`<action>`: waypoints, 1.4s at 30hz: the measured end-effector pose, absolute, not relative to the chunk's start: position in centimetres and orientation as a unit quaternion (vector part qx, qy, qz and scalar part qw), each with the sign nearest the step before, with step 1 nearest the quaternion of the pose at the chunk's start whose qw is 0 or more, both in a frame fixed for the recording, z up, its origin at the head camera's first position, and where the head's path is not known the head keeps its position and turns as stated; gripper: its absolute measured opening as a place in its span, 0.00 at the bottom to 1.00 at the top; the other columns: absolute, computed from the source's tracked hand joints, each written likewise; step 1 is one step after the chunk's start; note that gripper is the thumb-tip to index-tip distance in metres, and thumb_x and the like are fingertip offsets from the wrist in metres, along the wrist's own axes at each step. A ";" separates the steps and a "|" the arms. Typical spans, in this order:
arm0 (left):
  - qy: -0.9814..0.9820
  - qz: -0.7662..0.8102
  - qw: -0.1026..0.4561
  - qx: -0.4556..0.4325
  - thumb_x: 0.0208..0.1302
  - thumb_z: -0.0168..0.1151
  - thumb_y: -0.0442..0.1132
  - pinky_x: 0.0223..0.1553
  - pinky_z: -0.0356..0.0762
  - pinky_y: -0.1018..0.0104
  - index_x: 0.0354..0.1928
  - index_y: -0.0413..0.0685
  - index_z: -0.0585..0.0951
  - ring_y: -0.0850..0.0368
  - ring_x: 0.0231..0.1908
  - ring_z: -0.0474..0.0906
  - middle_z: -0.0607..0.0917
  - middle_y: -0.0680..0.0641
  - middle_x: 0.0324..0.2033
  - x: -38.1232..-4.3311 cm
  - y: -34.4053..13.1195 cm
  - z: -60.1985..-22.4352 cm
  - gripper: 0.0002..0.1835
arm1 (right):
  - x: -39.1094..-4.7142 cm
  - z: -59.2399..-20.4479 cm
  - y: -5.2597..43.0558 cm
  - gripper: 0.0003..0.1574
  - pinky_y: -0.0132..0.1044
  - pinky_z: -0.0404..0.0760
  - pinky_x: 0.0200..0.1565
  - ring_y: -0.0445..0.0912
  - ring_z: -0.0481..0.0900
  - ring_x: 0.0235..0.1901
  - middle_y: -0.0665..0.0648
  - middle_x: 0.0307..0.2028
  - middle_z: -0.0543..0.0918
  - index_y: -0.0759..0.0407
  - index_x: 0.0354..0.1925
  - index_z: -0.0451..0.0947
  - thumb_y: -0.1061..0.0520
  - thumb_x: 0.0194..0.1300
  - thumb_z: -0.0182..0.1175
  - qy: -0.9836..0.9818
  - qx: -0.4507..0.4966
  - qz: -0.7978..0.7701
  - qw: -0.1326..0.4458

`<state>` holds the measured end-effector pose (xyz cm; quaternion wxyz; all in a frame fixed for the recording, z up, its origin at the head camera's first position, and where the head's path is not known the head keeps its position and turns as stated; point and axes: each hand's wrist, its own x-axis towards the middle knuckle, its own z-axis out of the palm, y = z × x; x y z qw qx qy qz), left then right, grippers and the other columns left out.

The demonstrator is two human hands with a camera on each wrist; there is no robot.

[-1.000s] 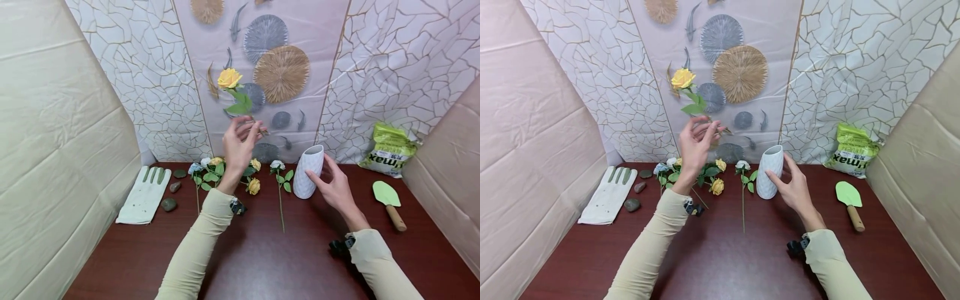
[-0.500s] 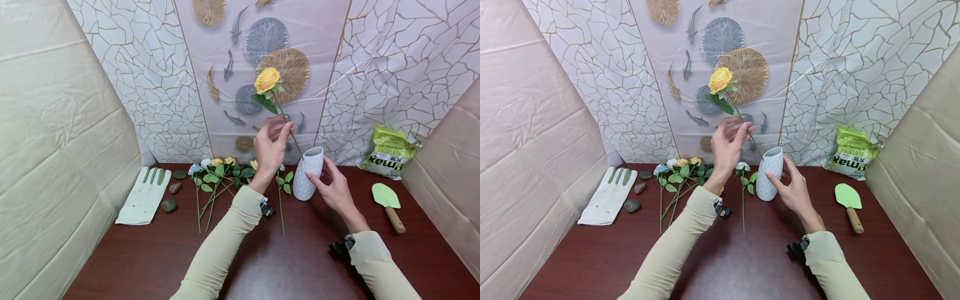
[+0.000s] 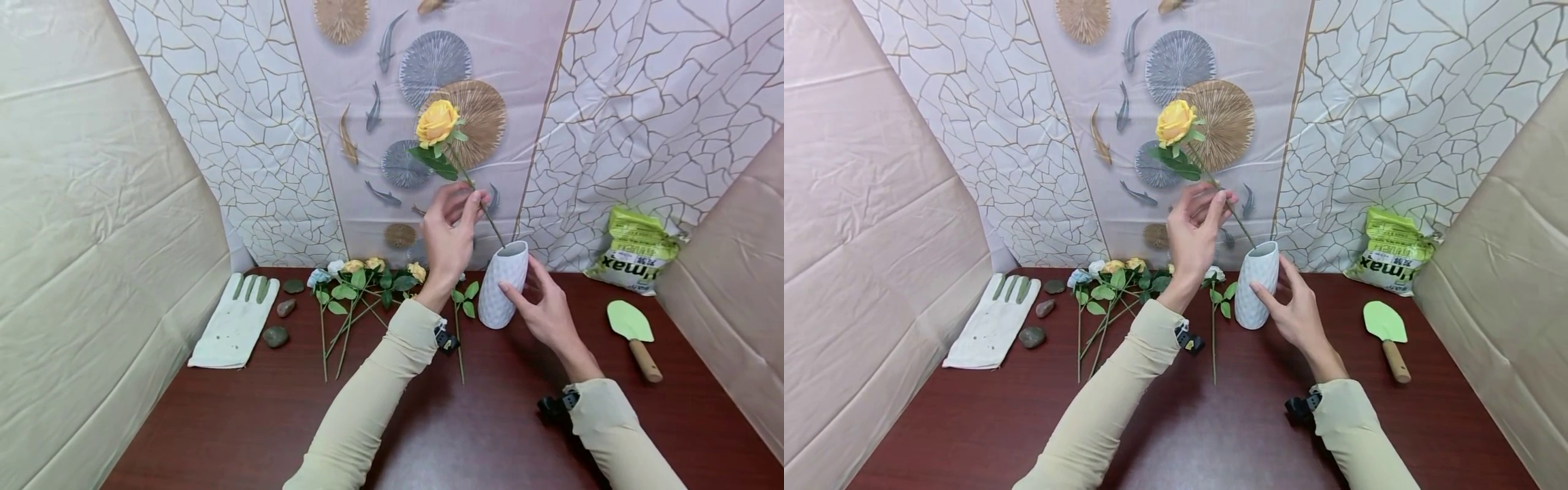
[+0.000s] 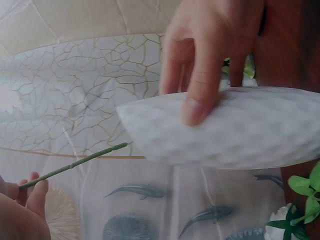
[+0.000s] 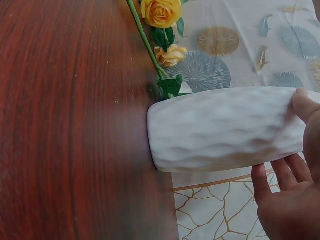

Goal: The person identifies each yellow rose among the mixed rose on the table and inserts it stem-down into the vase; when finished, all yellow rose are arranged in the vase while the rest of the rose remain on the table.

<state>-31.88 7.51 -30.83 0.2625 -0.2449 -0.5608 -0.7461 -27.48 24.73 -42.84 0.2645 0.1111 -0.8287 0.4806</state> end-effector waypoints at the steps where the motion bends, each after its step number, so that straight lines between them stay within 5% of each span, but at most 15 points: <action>1: -0.569 -0.742 0.257 -0.246 0.71 0.61 0.33 0.47 0.87 0.51 0.50 0.34 0.77 0.37 0.44 0.88 0.88 0.30 0.42 -32.0 7.7 -31.1 0.11 | -27.4 -42.8 24.7 0.45 0.27 0.79 0.56 0.29 0.75 0.56 0.62 0.61 0.80 0.54 0.75 0.62 0.57 0.65 0.69 -0.828 0.111 0.481 0.264; 9: -0.681 -0.647 0.248 -0.239 0.72 0.61 0.48 0.40 0.86 0.74 0.49 0.50 0.83 0.60 0.39 0.90 0.91 0.49 0.42 -34.0 8.9 -35.4 0.12 | -27.6 -43.2 24.9 0.45 0.21 0.77 0.54 0.39 0.77 0.58 0.65 0.62 0.79 0.52 0.76 0.61 0.58 0.66 0.68 -0.821 0.118 0.494 0.260; 17: -0.753 -0.561 0.232 -0.255 0.71 0.63 0.49 0.44 0.81 0.83 0.46 0.55 0.86 0.74 0.41 0.85 0.91 0.55 0.40 -33.8 9.5 -37.5 0.10 | -27.8 -43.4 25.0 0.44 0.22 0.78 0.54 0.35 0.77 0.56 0.64 0.61 0.80 0.54 0.75 0.62 0.59 0.66 0.68 -0.819 0.122 0.495 0.262; 30: -0.826 -0.414 0.243 -0.294 0.69 0.66 0.46 0.46 0.80 0.79 0.45 0.54 0.90 0.68 0.44 0.85 0.90 0.56 0.43 -33.9 9.5 -37.7 0.10 | -29.9 -45.9 26.4 0.46 0.18 0.75 0.54 0.28 0.74 0.58 0.57 0.63 0.79 0.31 0.75 0.58 0.52 0.66 0.68 -0.825 0.124 0.485 0.263; 36: -0.849 -0.386 0.224 -0.282 0.69 0.65 0.47 0.47 0.78 0.79 0.46 0.57 0.90 0.65 0.46 0.84 0.89 0.57 0.44 -33.9 9.2 -37.5 0.10 | -29.6 -45.5 26.1 0.47 0.19 0.75 0.55 0.34 0.75 0.59 0.56 0.63 0.78 0.33 0.75 0.58 0.52 0.66 0.68 -0.828 0.118 0.483 0.261; 42: -0.836 -0.414 0.218 -0.286 0.69 0.65 0.46 0.47 0.81 0.76 0.45 0.57 0.90 0.67 0.45 0.84 0.89 0.57 0.43 -34.0 8.4 -37.8 0.08 | -28.1 -43.8 25.2 0.45 0.25 0.78 0.56 0.51 0.77 0.61 0.61 0.64 0.78 0.49 0.76 0.60 0.56 0.67 0.68 -0.828 0.120 0.482 0.260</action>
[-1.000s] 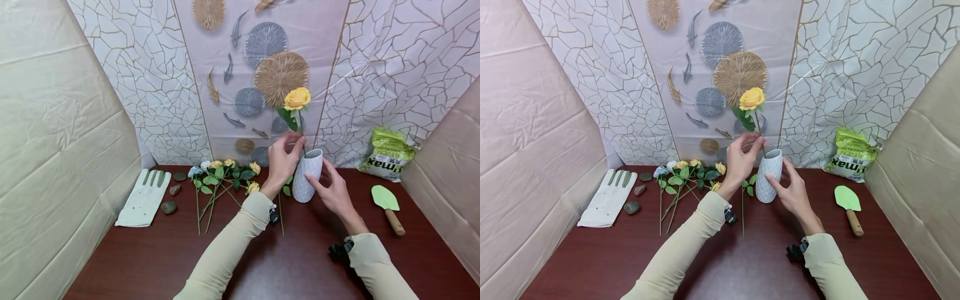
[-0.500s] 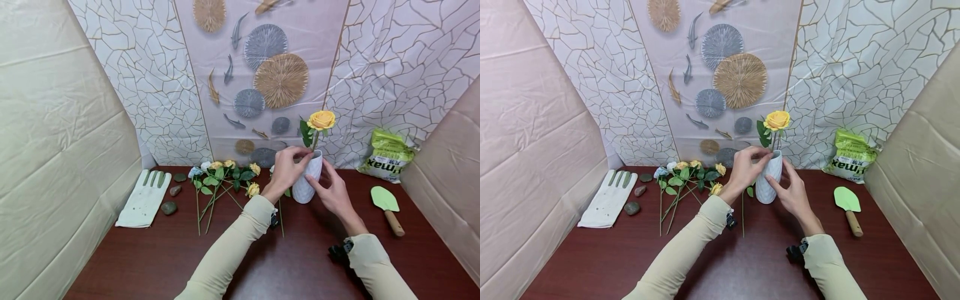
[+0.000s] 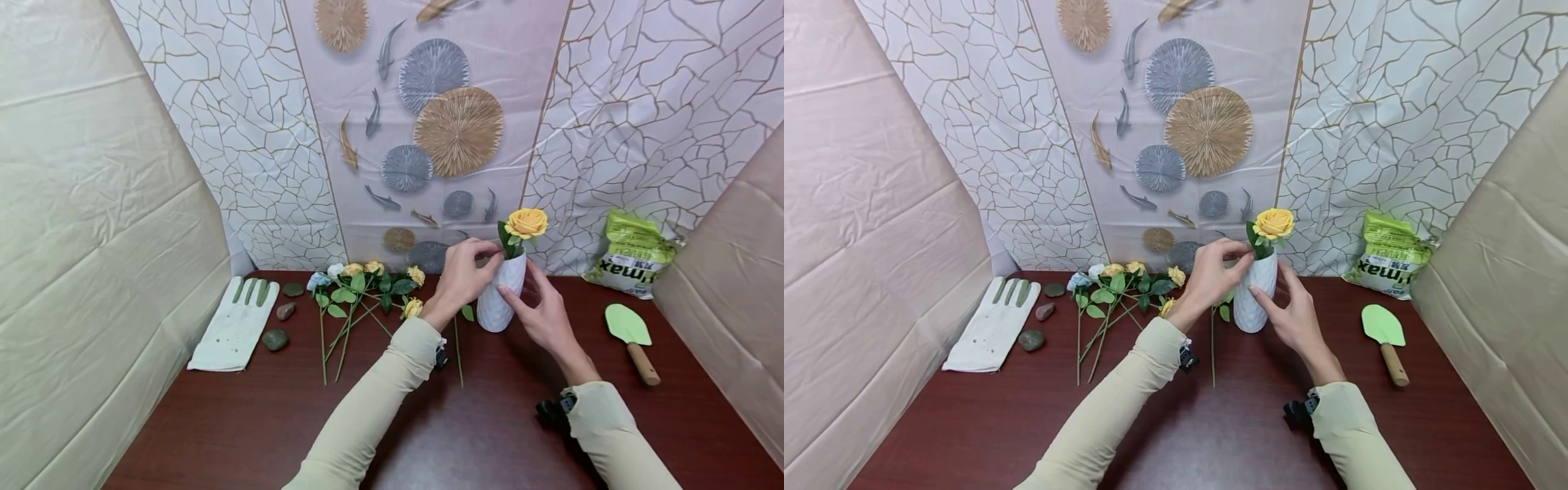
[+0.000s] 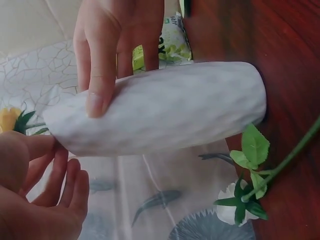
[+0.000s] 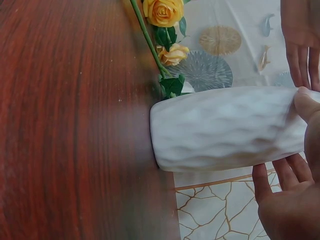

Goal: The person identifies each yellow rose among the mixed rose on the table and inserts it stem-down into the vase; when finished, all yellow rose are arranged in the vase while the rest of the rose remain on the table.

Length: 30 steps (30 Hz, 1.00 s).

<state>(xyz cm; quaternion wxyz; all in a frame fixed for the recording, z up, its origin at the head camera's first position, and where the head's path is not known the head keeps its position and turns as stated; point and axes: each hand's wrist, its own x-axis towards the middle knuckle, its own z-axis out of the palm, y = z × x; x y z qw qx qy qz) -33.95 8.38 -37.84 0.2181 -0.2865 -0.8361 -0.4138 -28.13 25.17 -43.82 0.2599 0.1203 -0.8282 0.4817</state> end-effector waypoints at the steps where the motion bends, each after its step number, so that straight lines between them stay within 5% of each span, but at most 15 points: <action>1: -0.831 -0.422 0.215 -0.290 0.69 0.64 0.45 0.47 0.81 0.76 0.46 0.57 0.89 0.68 0.45 0.84 0.89 0.57 0.43 -33.9 8.1 -38.0 0.09 | -27.9 -43.6 25.1 0.45 0.26 0.78 0.55 0.53 0.77 0.60 0.62 0.63 0.78 0.51 0.76 0.60 0.57 0.67 0.67 -0.829 0.121 0.481 0.259; 5: -0.816 -0.453 0.197 -0.300 0.71 0.63 0.45 0.49 0.84 0.71 0.48 0.56 0.88 0.68 0.45 0.84 0.88 0.56 0.43 -33.8 6.8 -38.6 0.10 | -28.0 -43.7 25.0 0.46 0.24 0.78 0.55 0.52 0.77 0.60 0.62 0.63 0.78 0.51 0.77 0.59 0.57 0.67 0.67 -0.830 0.122 0.480 0.257; 11: -0.815 -0.460 0.194 -0.293 0.72 0.62 0.46 0.48 0.86 0.65 0.48 0.55 0.88 0.66 0.42 0.86 0.89 0.56 0.43 -34.2 3.5 -40.1 0.10 | -29.6 -45.7 25.9 0.47 0.18 0.74 0.55 0.48 0.77 0.61 0.58 0.65 0.77 0.39 0.76 0.58 0.53 0.66 0.68 -0.826 0.115 0.487 0.259; 17: -0.839 -0.438 0.190 -0.259 0.71 0.63 0.46 0.47 0.85 0.68 0.47 0.58 0.88 0.64 0.42 0.86 0.90 0.57 0.43 -35.1 -1.4 -42.3 0.09 | -30.1 -46.4 26.3 0.47 0.17 0.73 0.55 0.50 0.76 0.63 0.56 0.65 0.77 0.33 0.75 0.58 0.51 0.66 0.69 -0.822 0.116 0.497 0.255; 27: -0.918 -0.285 0.126 -0.246 0.71 0.63 0.40 0.46 0.85 0.61 0.47 0.51 0.88 0.57 0.43 0.86 0.90 0.53 0.43 -36.3 -8.1 -45.7 0.08 | -30.3 -46.5 26.5 0.48 0.18 0.74 0.56 0.53 0.76 0.63 0.58 0.66 0.76 0.42 0.77 0.58 0.54 0.65 0.69 -0.821 0.118 0.493 0.265; 30: -0.929 -0.240 0.119 -0.257 0.70 0.64 0.38 0.50 0.84 0.58 0.46 0.50 0.89 0.52 0.45 0.85 0.90 0.52 0.43 -36.4 -9.1 -46.1 0.08 | -30.3 -46.5 26.5 0.47 0.18 0.73 0.57 0.53 0.75 0.63 0.58 0.67 0.76 0.38 0.76 0.58 0.52 0.66 0.69 -0.822 0.116 0.491 0.264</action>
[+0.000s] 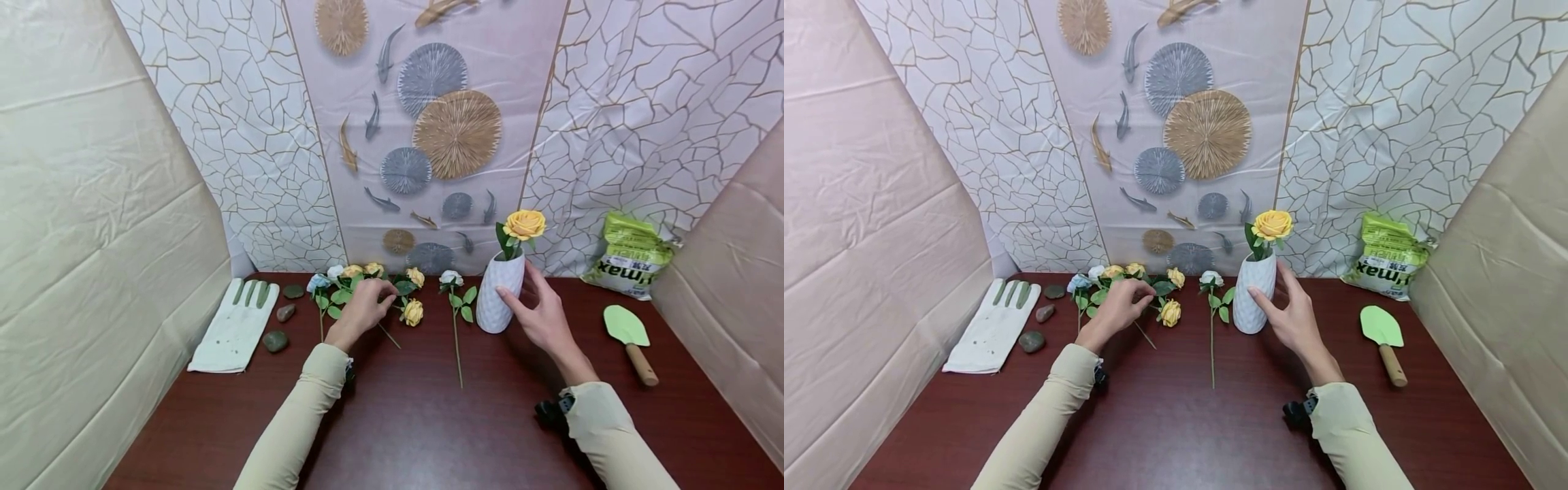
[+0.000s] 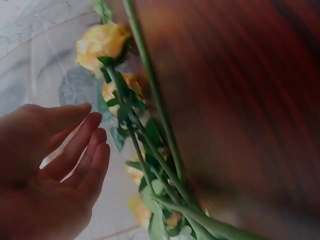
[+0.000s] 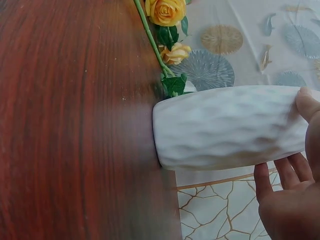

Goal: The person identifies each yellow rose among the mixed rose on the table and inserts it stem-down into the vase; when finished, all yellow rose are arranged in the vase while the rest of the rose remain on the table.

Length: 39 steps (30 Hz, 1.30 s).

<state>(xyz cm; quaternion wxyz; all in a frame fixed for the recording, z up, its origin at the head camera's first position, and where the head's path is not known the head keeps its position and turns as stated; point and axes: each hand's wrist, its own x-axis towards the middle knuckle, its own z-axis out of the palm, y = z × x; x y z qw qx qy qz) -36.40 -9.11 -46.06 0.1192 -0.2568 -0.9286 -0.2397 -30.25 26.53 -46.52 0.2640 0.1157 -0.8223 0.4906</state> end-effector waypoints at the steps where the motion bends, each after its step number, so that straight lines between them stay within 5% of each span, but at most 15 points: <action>1: -0.931 -0.229 0.116 -0.259 0.69 0.65 0.37 0.52 0.83 0.57 0.46 0.50 0.89 0.51 0.46 0.85 0.90 0.51 0.43 -36.4 -9.3 -46.2 0.08 | -29.8 -46.0 26.3 0.47 0.19 0.73 0.57 0.53 0.75 0.63 0.58 0.66 0.76 0.40 0.76 0.58 0.52 0.66 0.68 -0.824 0.115 0.489 0.263; 7: -0.947 -0.176 0.090 -0.254 0.65 0.69 0.35 0.60 0.79 0.55 0.48 0.52 0.88 0.48 0.54 0.80 0.88 0.50 0.47 -36.5 -9.5 -46.9 0.11 | -28.8 -44.8 25.6 0.46 0.22 0.75 0.57 0.55 0.75 0.64 0.62 0.66 0.75 0.51 0.77 0.59 0.55 0.66 0.68 -0.825 0.114 0.490 0.259; 16: -0.958 -0.112 0.090 -0.250 0.63 0.71 0.37 0.54 0.81 0.57 0.45 0.57 0.89 0.49 0.51 0.80 0.90 0.54 0.43 -36.7 -8.2 -47.1 0.10 | -30.1 -46.5 26.4 0.48 0.16 0.72 0.55 0.51 0.75 0.63 0.57 0.66 0.76 0.31 0.75 0.56 0.50 0.66 0.69 -0.824 0.111 0.492 0.258; 24: -0.948 -0.107 0.129 -0.272 0.63 0.71 0.37 0.52 0.82 0.57 0.39 0.57 0.90 0.51 0.47 0.82 0.90 0.55 0.39 -36.7 -7.9 -46.6 0.06 | -30.1 -46.4 26.4 0.47 0.17 0.73 0.55 0.50 0.75 0.63 0.56 0.66 0.76 0.31 0.75 0.56 0.50 0.66 0.68 -0.824 0.110 0.494 0.255; 34: -0.909 -0.168 0.228 -0.304 0.63 0.71 0.41 0.50 0.80 0.61 0.42 0.57 0.90 0.55 0.44 0.81 0.90 0.56 0.41 -36.3 -7.4 -43.3 0.06 | -27.8 -43.8 25.4 0.47 0.23 0.76 0.57 0.56 0.75 0.63 0.64 0.66 0.75 0.53 0.77 0.58 0.55 0.67 0.67 -0.826 0.112 0.493 0.249; 39: -0.888 -0.204 0.282 -0.302 0.64 0.71 0.42 0.48 0.79 0.61 0.44 0.58 0.90 0.56 0.44 0.80 0.90 0.56 0.42 -35.3 -7.0 -41.3 0.07 | -27.3 -43.1 24.9 0.46 0.28 0.78 0.58 0.54 0.76 0.63 0.62 0.66 0.76 0.51 0.77 0.58 0.54 0.67 0.67 -0.829 0.110 0.491 0.245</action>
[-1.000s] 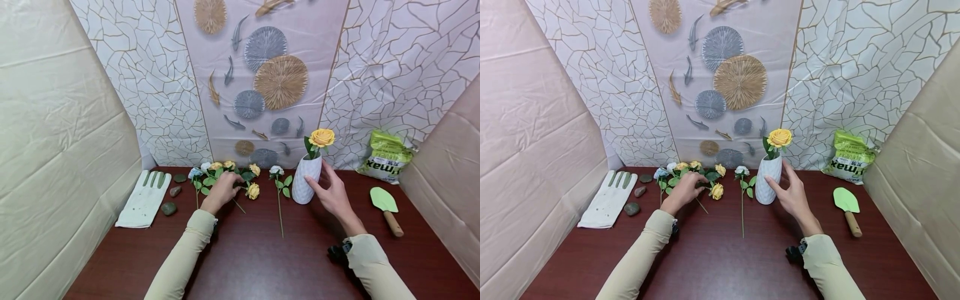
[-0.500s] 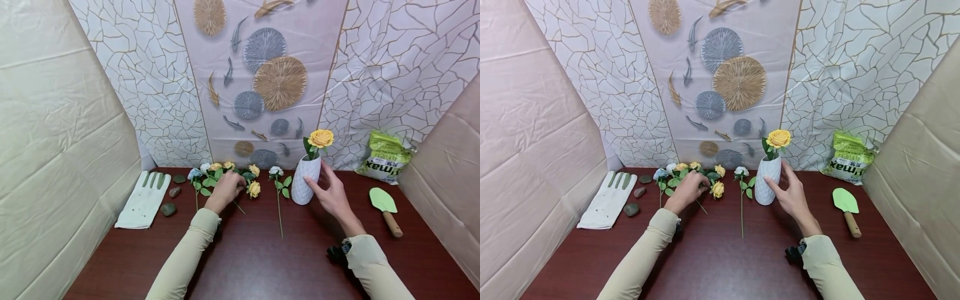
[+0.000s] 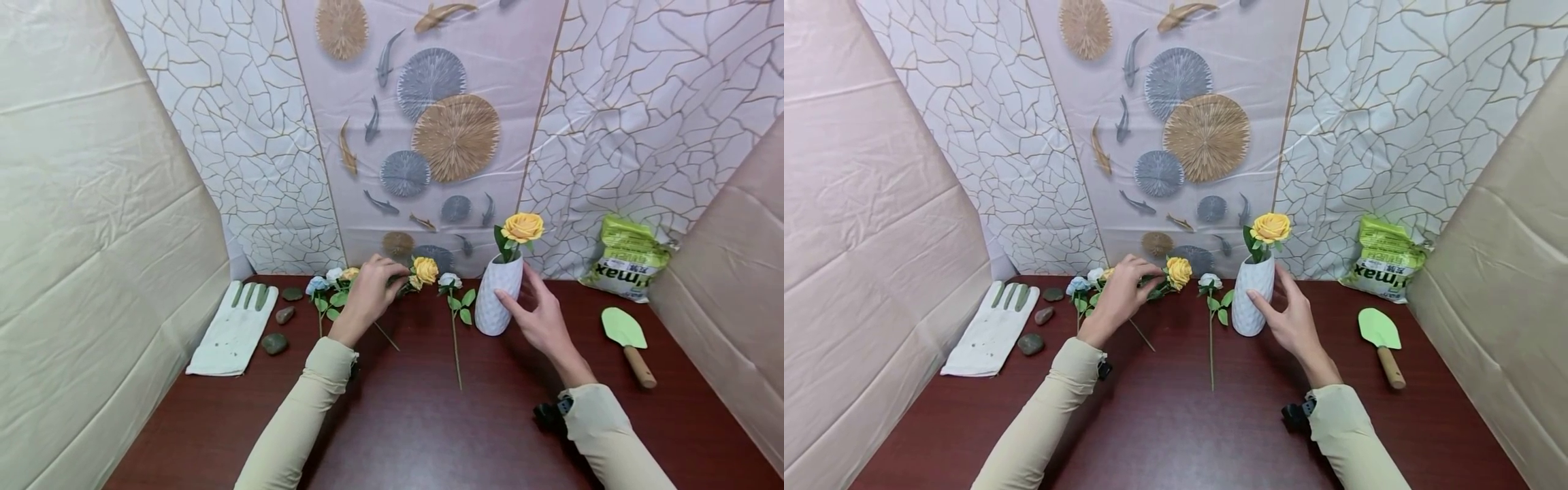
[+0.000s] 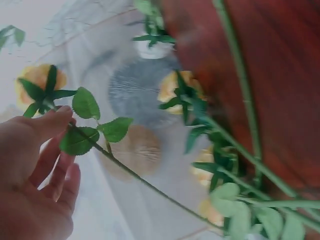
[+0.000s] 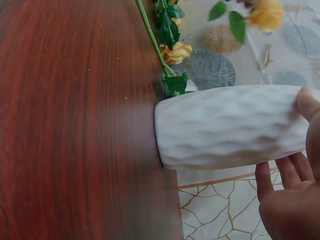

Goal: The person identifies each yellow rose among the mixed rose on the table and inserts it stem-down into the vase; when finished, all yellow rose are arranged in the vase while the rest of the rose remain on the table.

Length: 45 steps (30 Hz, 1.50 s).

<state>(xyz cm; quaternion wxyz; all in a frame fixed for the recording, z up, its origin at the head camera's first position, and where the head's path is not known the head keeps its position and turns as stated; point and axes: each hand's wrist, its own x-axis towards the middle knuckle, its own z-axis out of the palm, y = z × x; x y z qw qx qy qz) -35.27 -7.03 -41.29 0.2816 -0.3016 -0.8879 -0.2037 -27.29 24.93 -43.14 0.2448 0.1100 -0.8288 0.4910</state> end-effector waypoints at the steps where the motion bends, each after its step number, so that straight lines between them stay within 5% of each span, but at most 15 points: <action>1: -0.882 -0.212 0.291 -0.303 0.64 0.71 0.43 0.49 0.79 0.61 0.44 0.58 0.89 0.57 0.44 0.79 0.90 0.56 0.42 -35.1 -6.9 -40.9 0.07 | -27.3 -43.1 24.9 0.46 0.29 0.78 0.58 0.54 0.76 0.63 0.61 0.66 0.76 0.51 0.77 0.58 0.54 0.67 0.68 -0.829 0.111 0.490 0.246; 11: -0.825 -0.255 0.382 -0.328 0.65 0.70 0.43 0.47 0.81 0.68 0.44 0.53 0.88 0.60 0.43 0.81 0.90 0.55 0.41 -33.4 -5.0 -36.8 0.08 | -27.5 -43.4 24.9 0.47 0.26 0.78 0.57 0.53 0.76 0.63 0.61 0.66 0.76 0.50 0.77 0.58 0.54 0.66 0.68 -0.825 0.113 0.495 0.248; 23: -0.733 -0.473 0.378 -0.310 0.65 0.70 0.41 0.42 0.85 0.75 0.39 0.49 0.86 0.63 0.36 0.88 0.90 0.51 0.34 -33.0 -1.7 -32.5 0.06 | -27.3 -43.2 25.0 0.46 0.30 0.79 0.58 0.54 0.76 0.63 0.61 0.66 0.76 0.51 0.77 0.58 0.54 0.67 0.67 -0.830 0.108 0.490 0.244; 35: -0.658 -0.617 0.366 -0.229 0.65 0.69 0.35 0.33 0.88 0.65 0.44 0.40 0.85 0.54 0.40 0.88 0.91 0.43 0.40 -30.3 0.7 -28.4 0.08 | -27.3 -43.2 25.0 0.46 0.29 0.79 0.57 0.54 0.76 0.63 0.61 0.67 0.75 0.52 0.77 0.58 0.54 0.67 0.67 -0.831 0.110 0.490 0.241; 45: -0.567 -0.694 0.377 -0.233 0.63 0.70 0.34 0.37 0.89 0.60 0.44 0.41 0.85 0.49 0.39 0.88 0.89 0.38 0.40 -29.8 0.5 -26.8 0.09 | -27.5 -43.5 25.1 0.46 0.27 0.79 0.56 0.54 0.76 0.63 0.61 0.67 0.75 0.51 0.77 0.58 0.54 0.67 0.68 -0.828 0.112 0.495 0.240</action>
